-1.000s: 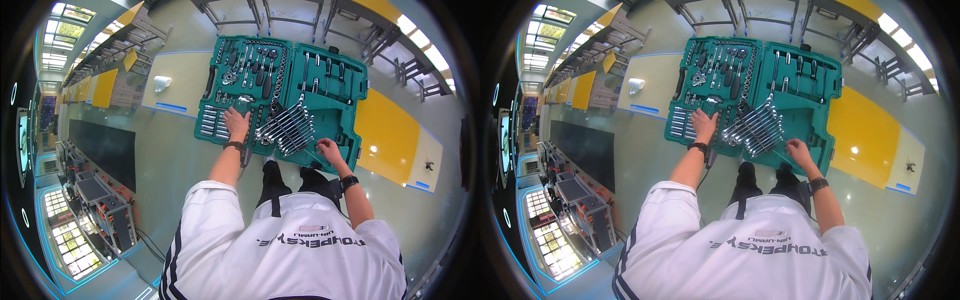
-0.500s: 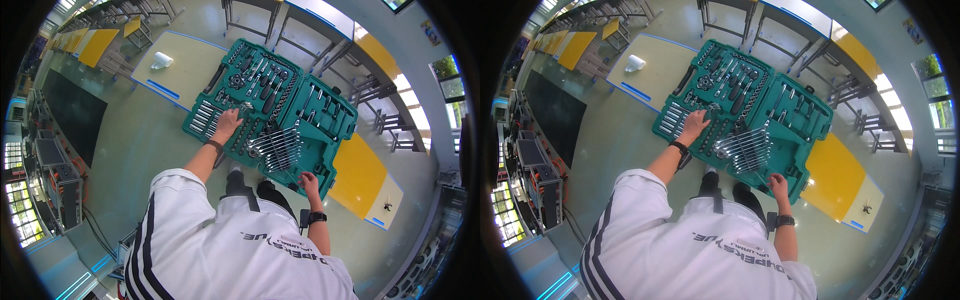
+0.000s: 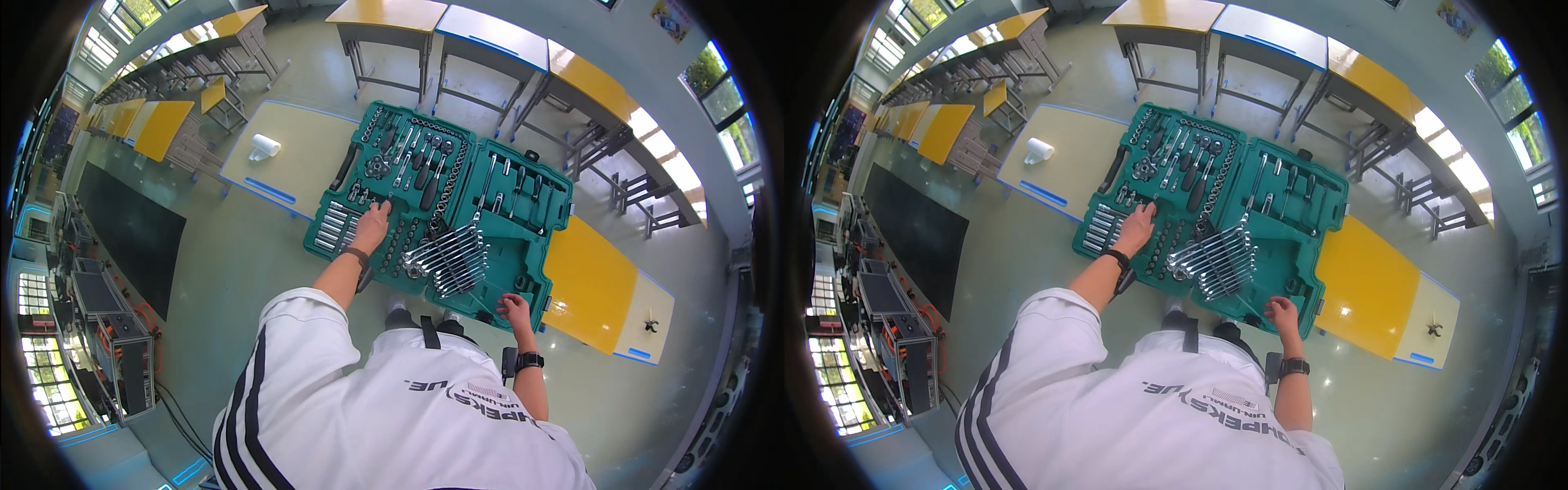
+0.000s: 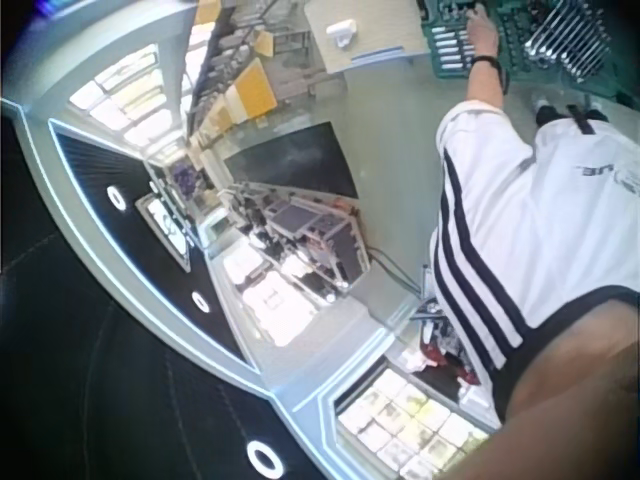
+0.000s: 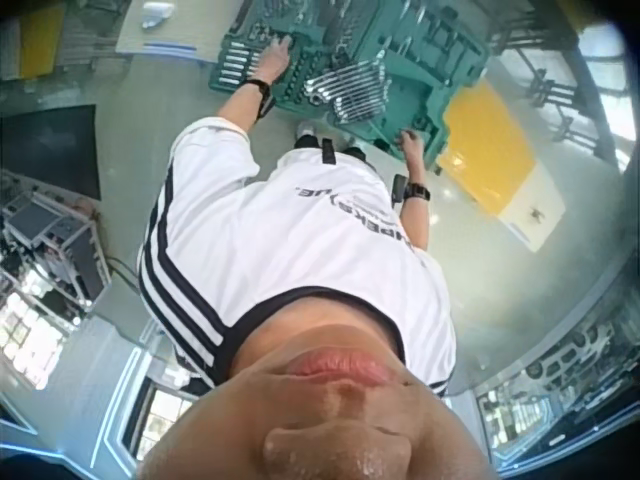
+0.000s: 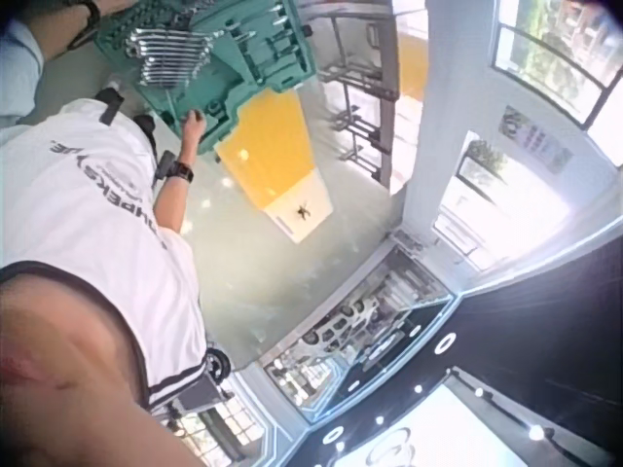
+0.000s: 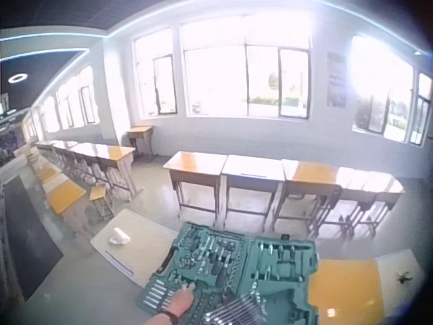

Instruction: The person selects various wrenches from a green tool kit and arranges them on a workbench. They then pick up a red car taillight assembly and use a wrench to tighten bolts on its internal components.

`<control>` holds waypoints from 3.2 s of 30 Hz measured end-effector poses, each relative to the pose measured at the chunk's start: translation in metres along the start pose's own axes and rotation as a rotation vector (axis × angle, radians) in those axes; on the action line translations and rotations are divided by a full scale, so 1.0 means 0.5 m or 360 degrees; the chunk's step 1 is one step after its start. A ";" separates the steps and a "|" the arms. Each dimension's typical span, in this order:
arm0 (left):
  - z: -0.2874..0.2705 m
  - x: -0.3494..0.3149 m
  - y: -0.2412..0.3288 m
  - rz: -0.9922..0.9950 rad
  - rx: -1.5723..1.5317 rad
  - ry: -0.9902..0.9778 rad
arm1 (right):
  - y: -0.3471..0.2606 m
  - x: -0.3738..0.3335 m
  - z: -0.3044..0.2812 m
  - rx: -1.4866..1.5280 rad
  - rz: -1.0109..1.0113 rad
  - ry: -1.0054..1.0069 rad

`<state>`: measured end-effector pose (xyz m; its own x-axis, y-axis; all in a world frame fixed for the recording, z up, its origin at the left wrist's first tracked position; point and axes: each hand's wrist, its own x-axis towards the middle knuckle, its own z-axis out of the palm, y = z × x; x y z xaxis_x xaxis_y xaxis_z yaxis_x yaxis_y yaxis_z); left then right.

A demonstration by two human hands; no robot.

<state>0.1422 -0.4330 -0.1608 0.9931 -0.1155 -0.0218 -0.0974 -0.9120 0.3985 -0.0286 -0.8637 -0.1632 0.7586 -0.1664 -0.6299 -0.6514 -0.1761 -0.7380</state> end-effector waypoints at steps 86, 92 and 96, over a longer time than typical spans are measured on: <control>-0.218 -1.969 0.326 -0.2345 -0.1023 0.1409 | 0.548 -1.358 0.877 -0.1832 -0.0063 -0.3200; -0.281 -2.007 -0.004 -0.2142 -0.1158 0.1403 | 0.468 -1.388 1.182 -0.1954 -0.0356 -0.3021; -0.373 -2.050 -0.210 -0.1881 -0.1298 0.1505 | 0.390 -1.455 1.388 -0.2084 -0.0444 -0.2902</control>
<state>-0.8532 -0.1455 -0.0094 0.2163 0.9471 -0.2371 0.4180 0.1296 0.8991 -0.6993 -0.1035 -0.0167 -0.4942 0.6130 -0.6164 0.3706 -0.4928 -0.7873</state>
